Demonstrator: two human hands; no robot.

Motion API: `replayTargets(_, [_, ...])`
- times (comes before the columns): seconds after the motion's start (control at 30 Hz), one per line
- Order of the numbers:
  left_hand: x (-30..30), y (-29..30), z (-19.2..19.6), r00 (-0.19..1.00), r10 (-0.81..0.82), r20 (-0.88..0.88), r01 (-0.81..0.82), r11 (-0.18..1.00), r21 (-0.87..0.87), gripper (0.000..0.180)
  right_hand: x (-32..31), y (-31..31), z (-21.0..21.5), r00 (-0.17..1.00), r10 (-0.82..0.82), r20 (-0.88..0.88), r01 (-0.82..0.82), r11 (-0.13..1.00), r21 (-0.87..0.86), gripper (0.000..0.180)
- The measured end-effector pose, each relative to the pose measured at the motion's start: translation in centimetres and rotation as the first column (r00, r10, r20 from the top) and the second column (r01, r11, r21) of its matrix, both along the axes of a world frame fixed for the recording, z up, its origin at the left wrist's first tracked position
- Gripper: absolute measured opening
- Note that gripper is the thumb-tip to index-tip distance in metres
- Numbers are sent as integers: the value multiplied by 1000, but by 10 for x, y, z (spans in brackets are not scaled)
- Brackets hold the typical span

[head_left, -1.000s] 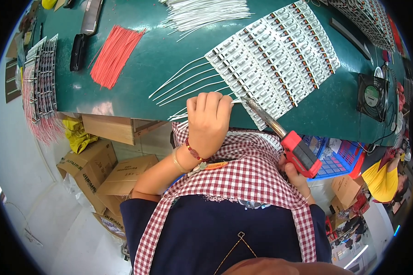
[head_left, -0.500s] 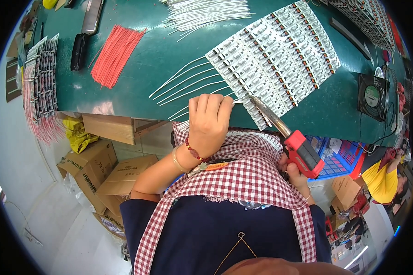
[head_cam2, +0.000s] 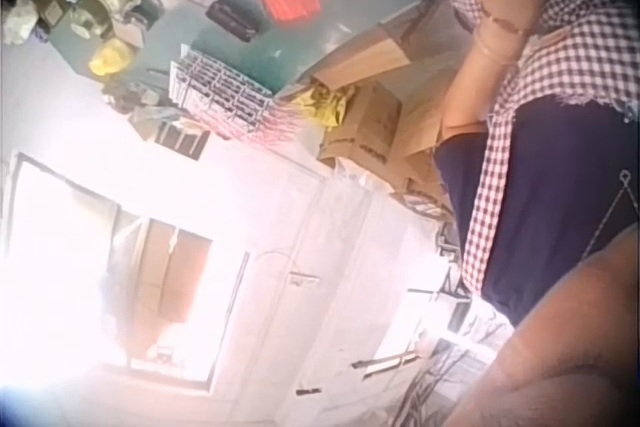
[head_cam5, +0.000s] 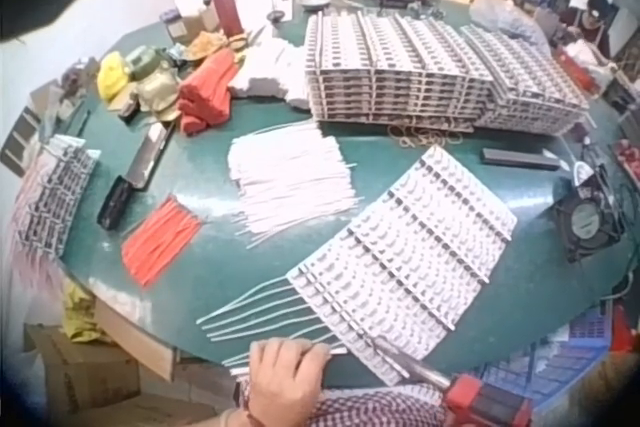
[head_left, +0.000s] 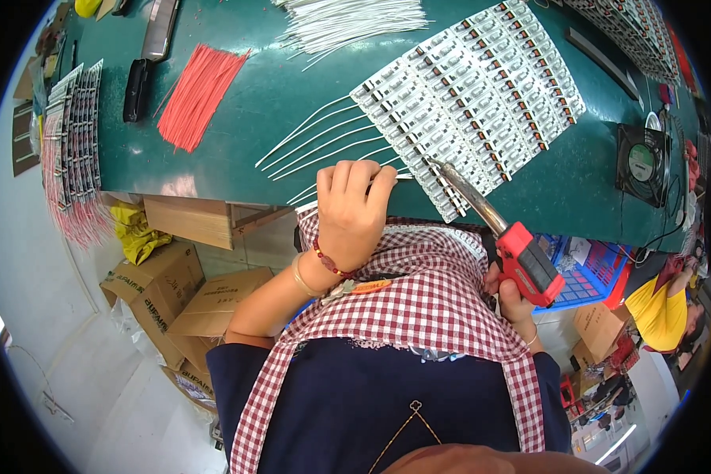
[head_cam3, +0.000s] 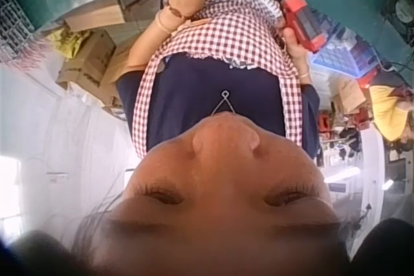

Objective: The person solders wires onto circuit board panels using a soldering iron, sets aside a finished panel, and inserts and solders white and red wires onto a new panel.

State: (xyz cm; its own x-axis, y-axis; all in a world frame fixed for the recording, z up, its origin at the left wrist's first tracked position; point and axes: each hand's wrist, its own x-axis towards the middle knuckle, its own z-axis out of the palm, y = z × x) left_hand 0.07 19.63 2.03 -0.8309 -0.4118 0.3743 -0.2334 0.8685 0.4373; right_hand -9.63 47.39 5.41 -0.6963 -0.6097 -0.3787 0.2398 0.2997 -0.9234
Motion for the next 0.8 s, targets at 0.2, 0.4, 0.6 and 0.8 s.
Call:
replayTargets(0.2, [4,-5,6,999,-3,-54,5,999,36,20,2,12,-5,998,69,-10,-69,996,50,71])
replayTargets(0.4, [5,-7,12,998,37,-55,-27,984,175,15,-1,9,-3,1000,19,-3,-19,1000,20,44])
replayTargets(0.6, [-4,-6,12,996,62,58,-71,984,162,13,2,3,-4,997,48,-54,-48,999,-5,39])
replayTargets(0.8, [-6,6,8,981,138,139,-146,988,44,13,5,0,-5,993,116,-19,-114,989,98,59])
